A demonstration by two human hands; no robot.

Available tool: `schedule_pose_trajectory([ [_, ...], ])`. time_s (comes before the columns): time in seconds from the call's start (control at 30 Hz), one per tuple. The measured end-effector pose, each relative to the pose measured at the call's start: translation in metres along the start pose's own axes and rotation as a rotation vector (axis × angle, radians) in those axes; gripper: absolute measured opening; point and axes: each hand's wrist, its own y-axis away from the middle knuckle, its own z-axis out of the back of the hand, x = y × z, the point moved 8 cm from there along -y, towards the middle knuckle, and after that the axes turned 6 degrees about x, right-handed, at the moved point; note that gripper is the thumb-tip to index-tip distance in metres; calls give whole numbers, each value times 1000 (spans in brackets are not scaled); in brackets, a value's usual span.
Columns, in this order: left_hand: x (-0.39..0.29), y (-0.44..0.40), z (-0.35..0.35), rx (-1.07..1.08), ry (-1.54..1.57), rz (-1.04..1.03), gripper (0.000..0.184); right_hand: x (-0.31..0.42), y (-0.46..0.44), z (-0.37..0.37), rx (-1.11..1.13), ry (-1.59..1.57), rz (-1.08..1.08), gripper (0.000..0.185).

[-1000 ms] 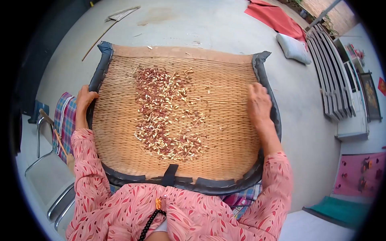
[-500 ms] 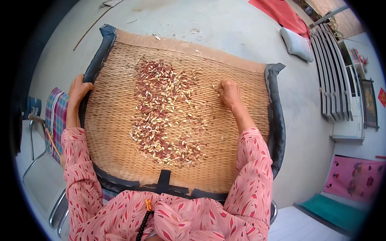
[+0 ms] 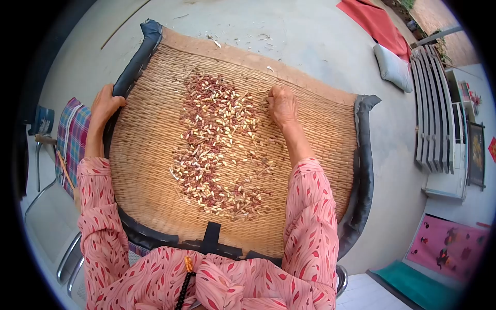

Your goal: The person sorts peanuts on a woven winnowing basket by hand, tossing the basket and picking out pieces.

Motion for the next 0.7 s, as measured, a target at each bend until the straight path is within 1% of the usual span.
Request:
schedule_pose_trajectory([
  [0.07, 0, -1, -1, 9, -13, 13, 48, 0, -1, 0, -4, 36, 1, 11],
  [0.17, 2, -2, -1, -21, -20, 5, 49, -22, 2, -4, 16, -179, -96, 13],
  [0.27, 6, -4, -3, -39, 16, 5, 49, -20, 10, 3, -24, -198, -16, 15],
  [0.37, 3, -3, -2, -13, 2, 15, 50, -6, 13, 7, -17, -90, 55, 16],
  [0.47, 2, -1, -1, -8, -8, 20, 50, 2, 13, 5, -49, 2, 67, 14],
  [0.57, 3, -2, -2, -48, 6, -3, 50, 9, 13, 3, -102, 71, 111, 10],
  [0.67, 4, -3, -3, -25, 3, 4, 49, 11, 10, -6, -52, 240, 94, 9],
  [0.7, 3, -2, -2, -19, -1, 9, 49, 11, 10, -5, -71, 221, 86, 9],
])
